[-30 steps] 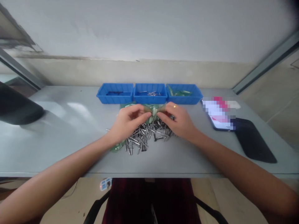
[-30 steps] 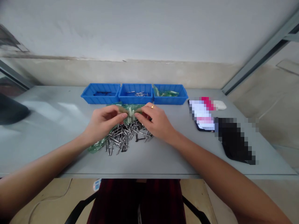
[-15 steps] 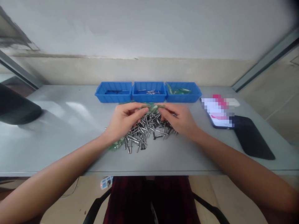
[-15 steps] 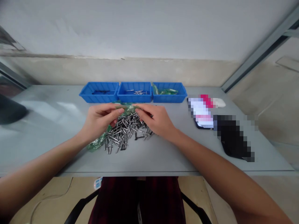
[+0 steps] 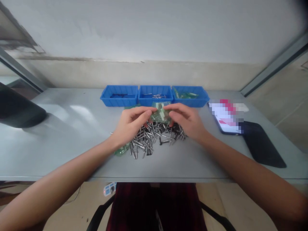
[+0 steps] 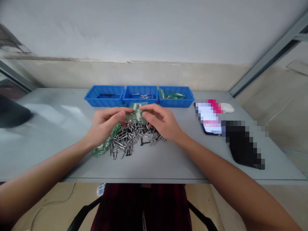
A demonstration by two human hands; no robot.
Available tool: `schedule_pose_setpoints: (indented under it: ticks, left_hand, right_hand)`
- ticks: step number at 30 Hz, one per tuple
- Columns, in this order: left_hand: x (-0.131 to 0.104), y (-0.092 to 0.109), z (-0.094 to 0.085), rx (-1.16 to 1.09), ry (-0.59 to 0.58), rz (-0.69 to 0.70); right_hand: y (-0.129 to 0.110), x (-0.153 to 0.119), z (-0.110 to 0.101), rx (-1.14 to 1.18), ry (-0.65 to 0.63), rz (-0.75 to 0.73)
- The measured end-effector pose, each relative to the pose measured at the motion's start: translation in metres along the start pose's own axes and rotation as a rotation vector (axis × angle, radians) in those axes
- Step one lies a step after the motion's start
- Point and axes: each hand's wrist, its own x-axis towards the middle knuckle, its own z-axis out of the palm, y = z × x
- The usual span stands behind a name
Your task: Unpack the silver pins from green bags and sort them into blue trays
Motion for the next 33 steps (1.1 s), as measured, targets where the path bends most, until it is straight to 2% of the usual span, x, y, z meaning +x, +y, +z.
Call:
schedule_pose_setpoints:
  ticks: [11,19,26,30,33]
  left_hand:
    - [0.003,-0.006,0.005,0.017,0.008,0.080]
    - [0.003,-0.006,0.006,-0.161,-0.031,0.028]
    - [0.005,-0.011,0.006,-0.090,-0.007,0.063]
    - [0.005,-0.010,0.007,-0.100,-0.027,0.081]
    - [0.005,-0.008,0.007,-0.088,-0.021,0.100]
  right_hand:
    - [-0.003,-0.001,0.006,-0.154,0.027,-0.111]
    - [-0.002,-0.001,0.006,-0.355,0.066,-0.301]
    - [-0.001,-0.003,0.006,-0.377,0.082,-0.257]
    - [0.006,-0.005,0.009,-0.257,0.165,-0.171]
    - [0.006,-0.004,0.009,-0.212,0.143,-0.142]
